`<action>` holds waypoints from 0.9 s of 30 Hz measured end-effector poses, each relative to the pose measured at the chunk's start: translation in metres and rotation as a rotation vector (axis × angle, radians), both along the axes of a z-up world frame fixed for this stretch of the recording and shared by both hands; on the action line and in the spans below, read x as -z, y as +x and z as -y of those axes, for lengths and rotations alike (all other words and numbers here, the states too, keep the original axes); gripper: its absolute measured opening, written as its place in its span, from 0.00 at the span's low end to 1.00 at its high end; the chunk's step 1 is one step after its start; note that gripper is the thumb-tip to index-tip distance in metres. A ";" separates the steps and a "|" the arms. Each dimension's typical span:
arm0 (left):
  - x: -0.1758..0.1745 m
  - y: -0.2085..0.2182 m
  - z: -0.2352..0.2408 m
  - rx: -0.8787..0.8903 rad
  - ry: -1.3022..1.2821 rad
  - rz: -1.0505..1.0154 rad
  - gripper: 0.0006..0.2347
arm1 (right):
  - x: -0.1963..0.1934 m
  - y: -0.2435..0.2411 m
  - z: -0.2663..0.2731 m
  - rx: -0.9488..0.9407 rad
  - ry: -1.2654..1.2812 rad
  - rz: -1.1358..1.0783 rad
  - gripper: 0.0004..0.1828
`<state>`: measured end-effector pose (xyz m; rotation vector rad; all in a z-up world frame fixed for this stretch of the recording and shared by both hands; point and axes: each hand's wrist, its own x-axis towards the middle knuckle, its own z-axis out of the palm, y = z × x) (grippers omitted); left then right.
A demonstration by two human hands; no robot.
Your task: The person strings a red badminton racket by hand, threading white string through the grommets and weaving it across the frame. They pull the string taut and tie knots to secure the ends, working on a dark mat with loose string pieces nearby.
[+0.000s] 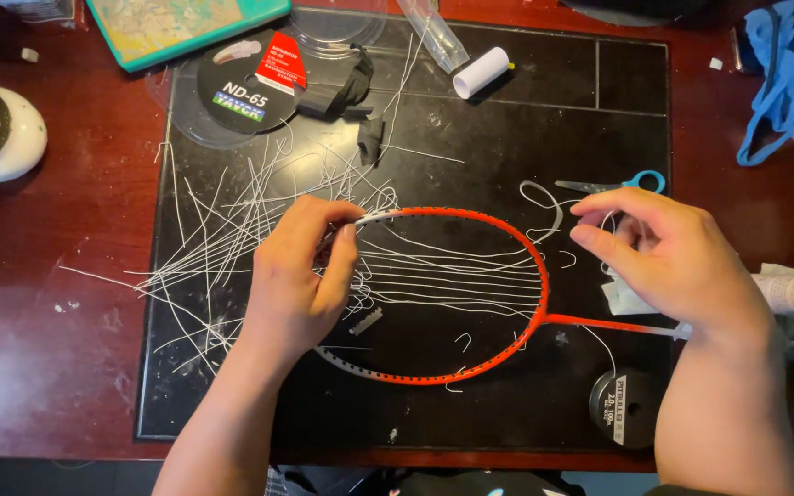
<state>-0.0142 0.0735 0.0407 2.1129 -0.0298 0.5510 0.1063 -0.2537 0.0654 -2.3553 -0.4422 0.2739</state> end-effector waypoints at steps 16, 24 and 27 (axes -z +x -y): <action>-0.008 -0.005 -0.002 0.058 -0.055 0.052 0.04 | -0.046 -0.012 -0.126 -0.549 0.086 0.733 0.19; -0.008 -0.006 -0.003 0.059 -0.042 0.062 0.05 | -0.027 0.007 -0.146 -0.745 0.357 0.234 0.10; -0.004 -0.006 -0.004 0.066 -0.030 0.122 0.05 | -0.024 0.012 -0.144 -0.661 0.318 0.014 0.11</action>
